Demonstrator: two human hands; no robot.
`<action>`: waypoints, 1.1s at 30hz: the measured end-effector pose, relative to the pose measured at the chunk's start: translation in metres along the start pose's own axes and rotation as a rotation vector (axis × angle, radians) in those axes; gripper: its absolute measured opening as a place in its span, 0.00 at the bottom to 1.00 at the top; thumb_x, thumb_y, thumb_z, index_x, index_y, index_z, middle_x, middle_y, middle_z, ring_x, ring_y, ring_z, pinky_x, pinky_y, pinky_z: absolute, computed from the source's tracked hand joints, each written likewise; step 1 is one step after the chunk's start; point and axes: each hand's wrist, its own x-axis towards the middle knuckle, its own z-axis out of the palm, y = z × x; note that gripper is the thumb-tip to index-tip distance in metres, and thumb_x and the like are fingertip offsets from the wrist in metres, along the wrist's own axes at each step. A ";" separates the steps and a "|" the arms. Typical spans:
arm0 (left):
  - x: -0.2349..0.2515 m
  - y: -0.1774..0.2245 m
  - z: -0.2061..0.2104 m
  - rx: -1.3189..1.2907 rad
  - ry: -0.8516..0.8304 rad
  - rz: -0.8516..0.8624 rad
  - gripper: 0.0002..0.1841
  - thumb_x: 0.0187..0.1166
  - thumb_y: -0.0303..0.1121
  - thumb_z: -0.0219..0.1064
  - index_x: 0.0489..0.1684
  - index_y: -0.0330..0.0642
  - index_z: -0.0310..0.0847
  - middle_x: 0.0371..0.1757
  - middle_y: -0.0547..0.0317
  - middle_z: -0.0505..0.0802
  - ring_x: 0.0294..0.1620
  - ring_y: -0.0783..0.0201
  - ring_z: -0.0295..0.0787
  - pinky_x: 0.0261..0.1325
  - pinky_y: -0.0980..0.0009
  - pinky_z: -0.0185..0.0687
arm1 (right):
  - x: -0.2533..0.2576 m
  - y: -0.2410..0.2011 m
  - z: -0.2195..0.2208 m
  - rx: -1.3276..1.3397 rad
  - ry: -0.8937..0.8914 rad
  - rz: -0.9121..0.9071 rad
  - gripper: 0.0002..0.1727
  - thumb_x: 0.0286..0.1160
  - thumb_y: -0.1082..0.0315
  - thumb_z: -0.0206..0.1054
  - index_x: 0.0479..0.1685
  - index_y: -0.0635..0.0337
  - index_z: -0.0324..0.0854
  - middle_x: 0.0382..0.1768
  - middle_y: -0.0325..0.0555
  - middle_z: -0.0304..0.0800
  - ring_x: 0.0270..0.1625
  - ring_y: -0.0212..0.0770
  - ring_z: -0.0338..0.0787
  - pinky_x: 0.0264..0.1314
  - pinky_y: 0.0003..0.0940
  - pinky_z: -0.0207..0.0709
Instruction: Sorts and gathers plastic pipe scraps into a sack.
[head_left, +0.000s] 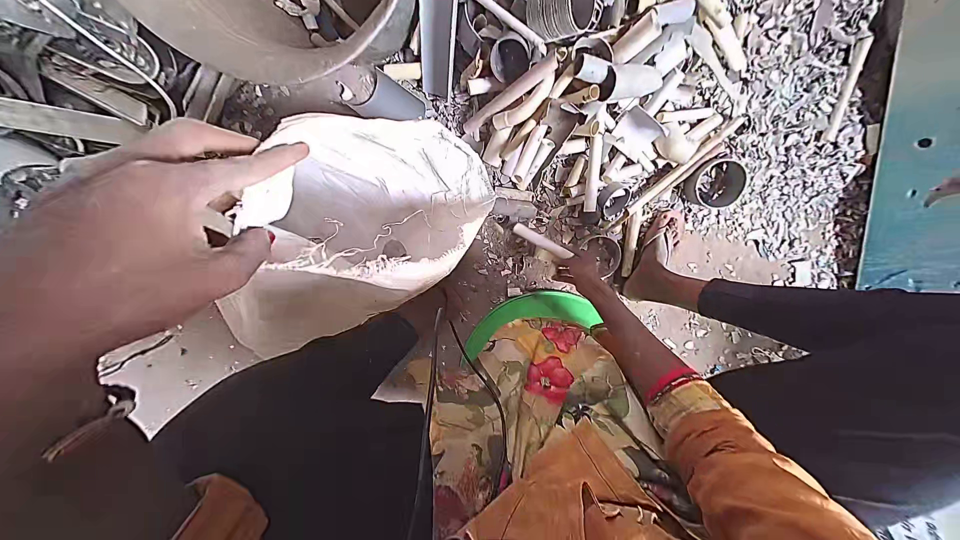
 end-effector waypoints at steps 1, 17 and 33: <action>0.012 0.015 -0.005 0.041 -0.043 -0.014 0.38 0.67 0.28 0.67 0.86 0.57 0.72 0.79 0.41 0.77 0.71 0.34 0.78 0.61 0.29 0.76 | -0.005 -0.001 -0.012 0.121 0.028 0.004 0.28 0.78 0.78 0.66 0.79 0.62 0.71 0.51 0.60 0.87 0.38 0.46 0.90 0.40 0.40 0.87; 0.035 0.070 0.000 0.106 -0.210 -0.168 0.38 0.68 0.17 0.76 0.84 0.51 0.75 0.83 0.44 0.75 0.75 0.32 0.76 0.69 0.28 0.71 | -0.066 -0.100 0.112 -0.296 -0.024 -0.652 0.13 0.72 0.79 0.62 0.55 0.71 0.83 0.47 0.60 0.91 0.43 0.51 0.94 0.48 0.51 0.90; 0.019 0.001 0.009 0.050 -0.094 -0.026 0.29 0.76 0.34 0.57 0.80 0.61 0.79 0.71 0.54 0.85 0.55 0.47 0.89 0.47 0.41 0.82 | 0.017 0.011 0.072 -0.633 0.311 -0.253 0.34 0.64 0.73 0.75 0.76 0.66 0.74 0.77 0.75 0.69 0.71 0.69 0.81 0.70 0.58 0.80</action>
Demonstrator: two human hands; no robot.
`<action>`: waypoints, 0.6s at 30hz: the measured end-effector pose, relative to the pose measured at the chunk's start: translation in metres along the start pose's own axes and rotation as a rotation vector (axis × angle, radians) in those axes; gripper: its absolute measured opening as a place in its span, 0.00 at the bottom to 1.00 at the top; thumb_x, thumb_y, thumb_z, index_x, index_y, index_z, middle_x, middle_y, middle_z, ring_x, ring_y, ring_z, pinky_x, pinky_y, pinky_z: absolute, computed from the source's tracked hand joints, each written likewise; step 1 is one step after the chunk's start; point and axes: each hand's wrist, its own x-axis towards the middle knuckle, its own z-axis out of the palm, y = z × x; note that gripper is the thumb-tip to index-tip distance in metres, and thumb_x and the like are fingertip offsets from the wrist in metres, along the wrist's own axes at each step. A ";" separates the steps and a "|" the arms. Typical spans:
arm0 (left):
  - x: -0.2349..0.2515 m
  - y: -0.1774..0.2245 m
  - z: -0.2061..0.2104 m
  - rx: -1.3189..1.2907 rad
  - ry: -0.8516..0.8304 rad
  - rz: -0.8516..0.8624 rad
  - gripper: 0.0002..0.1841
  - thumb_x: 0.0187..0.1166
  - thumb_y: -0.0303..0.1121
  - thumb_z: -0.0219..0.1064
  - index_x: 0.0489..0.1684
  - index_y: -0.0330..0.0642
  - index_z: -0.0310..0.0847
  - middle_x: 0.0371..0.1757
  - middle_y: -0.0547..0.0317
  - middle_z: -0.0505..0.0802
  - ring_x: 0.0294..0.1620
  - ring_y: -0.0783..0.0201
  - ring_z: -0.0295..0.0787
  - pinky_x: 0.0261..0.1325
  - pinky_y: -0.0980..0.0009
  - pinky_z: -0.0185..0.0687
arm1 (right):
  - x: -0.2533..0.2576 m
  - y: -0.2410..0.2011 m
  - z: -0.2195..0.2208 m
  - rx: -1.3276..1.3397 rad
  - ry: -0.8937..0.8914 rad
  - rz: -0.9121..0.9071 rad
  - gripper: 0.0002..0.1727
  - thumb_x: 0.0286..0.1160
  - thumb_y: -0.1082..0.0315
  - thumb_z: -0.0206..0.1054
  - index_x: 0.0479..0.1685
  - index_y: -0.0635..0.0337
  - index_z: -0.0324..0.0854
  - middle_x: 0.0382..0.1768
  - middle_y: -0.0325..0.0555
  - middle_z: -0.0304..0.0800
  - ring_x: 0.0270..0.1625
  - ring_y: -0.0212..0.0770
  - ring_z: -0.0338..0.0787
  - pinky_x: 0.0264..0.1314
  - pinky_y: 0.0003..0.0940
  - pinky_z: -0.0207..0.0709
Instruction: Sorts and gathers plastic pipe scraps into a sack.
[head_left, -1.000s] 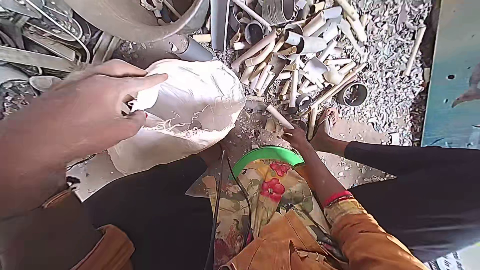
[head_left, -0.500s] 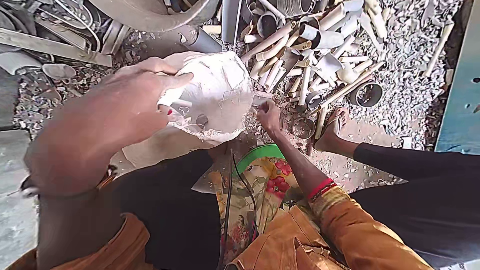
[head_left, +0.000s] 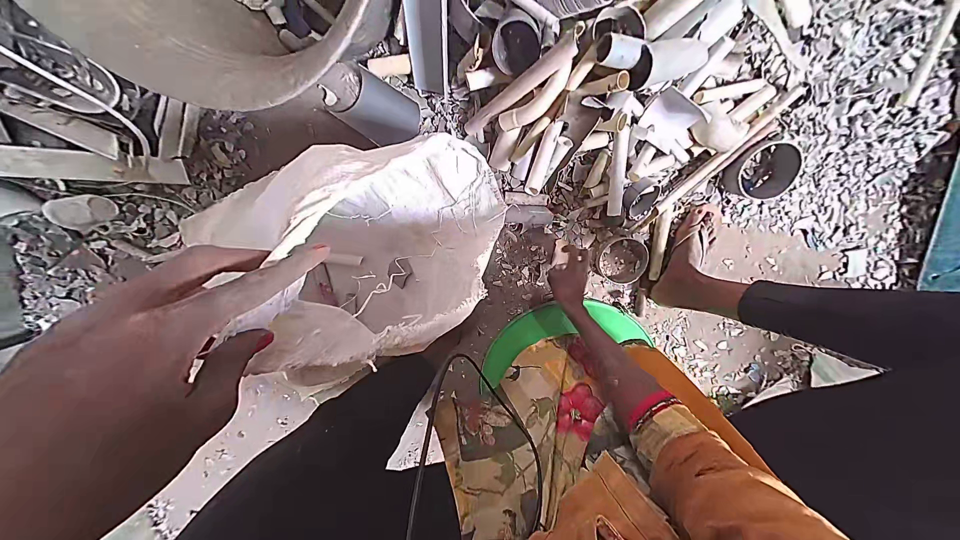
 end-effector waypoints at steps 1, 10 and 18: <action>-0.002 0.000 0.000 -0.005 0.007 -0.010 0.29 0.76 0.35 0.56 0.80 0.61 0.79 0.71 0.54 0.85 0.55 0.48 0.89 0.46 0.45 0.83 | 0.010 0.004 -0.006 0.003 0.042 0.037 0.39 0.62 0.72 0.77 0.80 0.65 0.70 0.79 0.76 0.66 0.72 0.71 0.79 0.71 0.61 0.78; -0.011 0.002 0.000 -0.012 -0.054 -0.010 0.24 0.77 0.28 0.56 0.72 0.47 0.85 0.69 0.45 0.88 0.58 0.40 0.90 0.53 0.39 0.84 | 0.030 -0.057 -0.022 -0.116 -0.026 -0.271 0.23 0.72 0.71 0.70 0.67 0.67 0.81 0.67 0.69 0.83 0.71 0.71 0.81 0.67 0.69 0.76; -0.007 0.001 0.001 -0.038 -0.064 0.024 0.24 0.75 0.25 0.58 0.70 0.46 0.86 0.68 0.41 0.86 0.61 0.37 0.88 0.55 0.35 0.83 | 0.066 -0.102 0.024 -0.566 -0.187 -0.371 0.56 0.53 0.69 0.83 0.92 0.39 0.61 0.91 0.69 0.50 0.91 0.77 0.49 0.74 0.85 0.55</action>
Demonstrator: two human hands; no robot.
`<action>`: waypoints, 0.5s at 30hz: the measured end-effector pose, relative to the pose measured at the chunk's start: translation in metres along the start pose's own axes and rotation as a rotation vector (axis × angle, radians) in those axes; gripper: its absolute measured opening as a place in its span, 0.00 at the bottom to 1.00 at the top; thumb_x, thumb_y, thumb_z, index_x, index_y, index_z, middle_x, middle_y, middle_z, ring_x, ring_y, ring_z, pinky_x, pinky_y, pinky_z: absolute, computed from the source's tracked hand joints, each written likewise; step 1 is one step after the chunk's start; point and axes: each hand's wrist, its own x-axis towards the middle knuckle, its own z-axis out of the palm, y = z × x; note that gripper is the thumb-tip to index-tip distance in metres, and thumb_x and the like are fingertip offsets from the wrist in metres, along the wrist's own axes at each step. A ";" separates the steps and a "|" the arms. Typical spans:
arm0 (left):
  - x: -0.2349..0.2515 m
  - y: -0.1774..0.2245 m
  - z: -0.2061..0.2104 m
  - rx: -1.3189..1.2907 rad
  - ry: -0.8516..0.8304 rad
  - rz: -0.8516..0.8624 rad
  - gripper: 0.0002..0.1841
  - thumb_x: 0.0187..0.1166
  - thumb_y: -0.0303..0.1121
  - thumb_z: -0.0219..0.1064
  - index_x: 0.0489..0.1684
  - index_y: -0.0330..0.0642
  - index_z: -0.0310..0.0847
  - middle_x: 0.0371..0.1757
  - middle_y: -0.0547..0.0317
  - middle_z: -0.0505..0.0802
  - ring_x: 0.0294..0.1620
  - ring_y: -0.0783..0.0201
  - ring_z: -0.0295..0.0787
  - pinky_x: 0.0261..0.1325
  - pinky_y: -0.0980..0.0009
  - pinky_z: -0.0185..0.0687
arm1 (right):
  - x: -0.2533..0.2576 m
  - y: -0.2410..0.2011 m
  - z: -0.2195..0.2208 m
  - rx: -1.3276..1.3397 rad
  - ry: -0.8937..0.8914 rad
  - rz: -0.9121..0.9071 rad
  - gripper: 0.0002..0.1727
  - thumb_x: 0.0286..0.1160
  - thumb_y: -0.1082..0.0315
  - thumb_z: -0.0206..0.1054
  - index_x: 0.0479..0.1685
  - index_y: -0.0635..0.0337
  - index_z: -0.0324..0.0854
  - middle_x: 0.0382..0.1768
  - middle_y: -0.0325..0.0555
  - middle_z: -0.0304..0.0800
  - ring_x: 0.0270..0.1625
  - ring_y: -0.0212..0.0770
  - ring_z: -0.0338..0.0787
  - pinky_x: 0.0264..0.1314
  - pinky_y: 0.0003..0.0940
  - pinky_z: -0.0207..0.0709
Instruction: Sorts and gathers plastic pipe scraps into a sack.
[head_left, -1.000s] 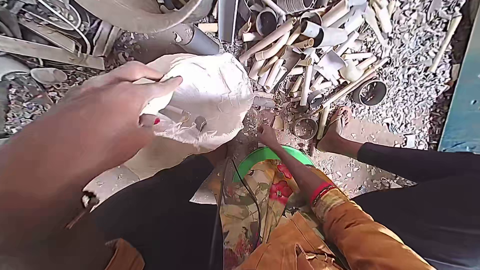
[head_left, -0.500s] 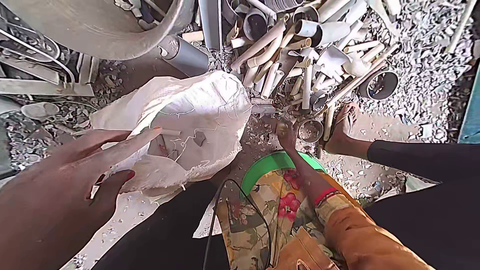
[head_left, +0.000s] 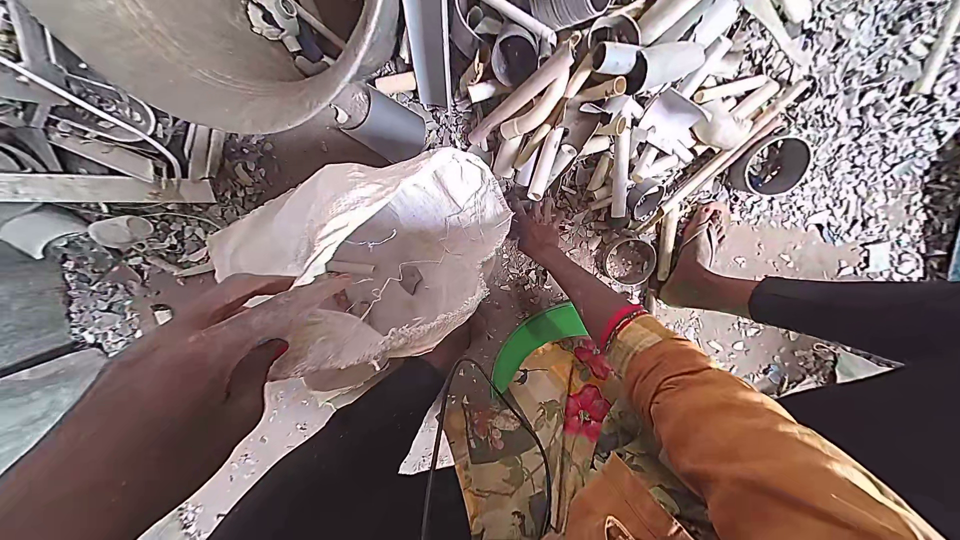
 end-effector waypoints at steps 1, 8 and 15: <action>0.001 0.001 -0.001 -0.004 -0.006 0.004 0.24 0.74 0.23 0.59 0.69 0.45 0.86 0.67 0.40 0.86 0.61 0.36 0.88 0.56 0.33 0.82 | -0.002 -0.002 0.002 -0.046 -0.004 -0.009 0.59 0.51 0.71 0.85 0.93 0.38 0.59 0.91 0.69 0.50 0.90 0.79 0.50 0.70 0.86 0.58; 0.010 0.002 -0.004 0.037 -0.046 -0.094 0.26 0.73 0.16 0.65 0.70 0.50 0.86 0.67 0.45 0.88 0.61 0.39 0.88 0.57 0.33 0.80 | -0.040 0.039 0.015 0.172 0.010 0.147 0.42 0.57 0.59 0.84 0.81 0.40 0.75 0.91 0.68 0.48 0.84 0.83 0.58 0.59 0.87 0.68; 0.018 0.020 -0.005 0.058 -0.018 -0.141 0.38 0.71 0.16 0.72 0.83 0.60 0.75 0.77 0.50 0.80 0.62 0.41 0.86 0.56 0.34 0.81 | -0.094 0.110 -0.017 0.733 0.270 0.148 0.52 0.44 0.68 0.89 0.82 0.61 0.71 0.81 0.73 0.66 0.82 0.70 0.68 0.80 0.64 0.67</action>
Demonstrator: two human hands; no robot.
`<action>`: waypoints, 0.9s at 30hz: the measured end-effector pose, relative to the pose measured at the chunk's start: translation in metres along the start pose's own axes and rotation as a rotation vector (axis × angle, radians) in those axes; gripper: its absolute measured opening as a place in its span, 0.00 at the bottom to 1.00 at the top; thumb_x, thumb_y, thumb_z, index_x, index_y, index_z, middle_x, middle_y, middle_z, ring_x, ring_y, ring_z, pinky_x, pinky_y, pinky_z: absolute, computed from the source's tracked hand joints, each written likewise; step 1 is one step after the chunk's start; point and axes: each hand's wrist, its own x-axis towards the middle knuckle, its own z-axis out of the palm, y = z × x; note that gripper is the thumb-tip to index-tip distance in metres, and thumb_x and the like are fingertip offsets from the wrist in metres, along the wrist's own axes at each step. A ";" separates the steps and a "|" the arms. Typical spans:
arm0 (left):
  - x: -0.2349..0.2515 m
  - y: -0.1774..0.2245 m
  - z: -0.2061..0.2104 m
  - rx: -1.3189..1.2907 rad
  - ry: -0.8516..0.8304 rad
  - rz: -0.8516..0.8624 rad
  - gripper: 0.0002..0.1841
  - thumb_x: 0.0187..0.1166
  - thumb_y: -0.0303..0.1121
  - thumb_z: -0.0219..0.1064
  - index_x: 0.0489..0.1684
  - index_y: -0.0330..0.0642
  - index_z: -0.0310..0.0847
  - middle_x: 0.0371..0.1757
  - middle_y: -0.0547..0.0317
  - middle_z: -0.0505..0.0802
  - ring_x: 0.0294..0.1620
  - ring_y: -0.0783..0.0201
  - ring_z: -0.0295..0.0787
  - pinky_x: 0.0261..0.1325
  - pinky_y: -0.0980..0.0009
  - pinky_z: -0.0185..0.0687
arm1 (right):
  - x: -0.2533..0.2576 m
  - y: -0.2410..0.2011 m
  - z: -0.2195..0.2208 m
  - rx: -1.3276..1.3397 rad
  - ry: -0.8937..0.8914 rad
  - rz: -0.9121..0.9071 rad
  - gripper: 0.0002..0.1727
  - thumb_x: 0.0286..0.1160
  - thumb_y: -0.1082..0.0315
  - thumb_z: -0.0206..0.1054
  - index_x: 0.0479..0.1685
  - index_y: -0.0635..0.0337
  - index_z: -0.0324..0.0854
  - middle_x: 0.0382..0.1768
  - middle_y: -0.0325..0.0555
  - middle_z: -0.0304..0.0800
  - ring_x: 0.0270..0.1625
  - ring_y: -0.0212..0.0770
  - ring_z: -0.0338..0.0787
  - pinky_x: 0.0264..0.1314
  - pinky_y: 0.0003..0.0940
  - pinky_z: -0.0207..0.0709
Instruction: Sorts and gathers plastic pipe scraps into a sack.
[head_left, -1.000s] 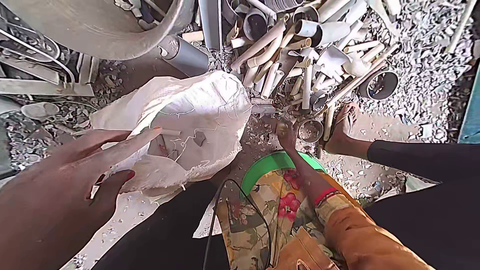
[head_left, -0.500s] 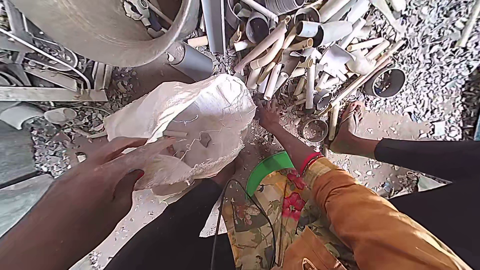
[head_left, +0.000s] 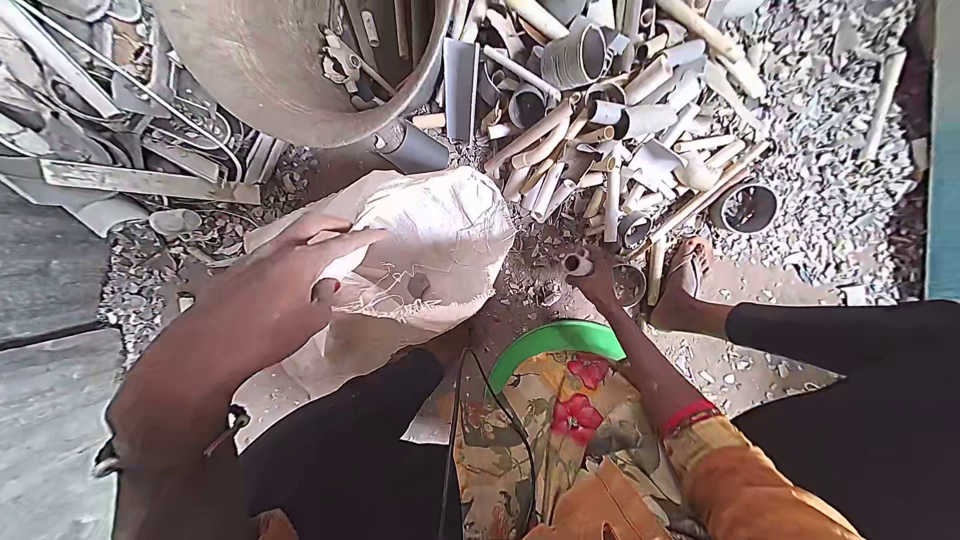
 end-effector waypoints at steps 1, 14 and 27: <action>0.002 0.009 -0.003 0.006 0.006 -0.016 0.39 0.71 0.16 0.73 0.85 0.60 0.74 0.79 0.50 0.79 0.65 0.40 0.85 0.59 0.33 0.80 | -0.004 -0.007 -0.010 0.182 0.076 0.011 0.52 0.45 0.74 0.87 0.82 0.67 0.68 0.79 0.72 0.69 0.80 0.65 0.72 0.80 0.58 0.69; 0.009 0.032 0.012 -0.016 0.095 -0.023 0.44 0.60 0.19 0.81 0.86 0.52 0.72 0.80 0.43 0.79 0.76 0.32 0.76 0.68 0.24 0.70 | -0.074 -0.199 0.015 0.298 -0.442 -0.507 0.40 0.64 0.65 0.84 0.80 0.59 0.73 0.68 0.63 0.83 0.59 0.55 0.90 0.55 0.52 0.87; 0.045 0.030 0.009 0.066 0.018 0.062 0.43 0.61 0.16 0.75 0.85 0.51 0.74 0.76 0.42 0.81 0.63 0.31 0.84 0.54 0.27 0.78 | -0.054 -0.173 0.031 0.497 -0.291 -0.184 0.27 0.78 0.60 0.74 0.75 0.58 0.79 0.71 0.60 0.83 0.68 0.58 0.85 0.66 0.59 0.80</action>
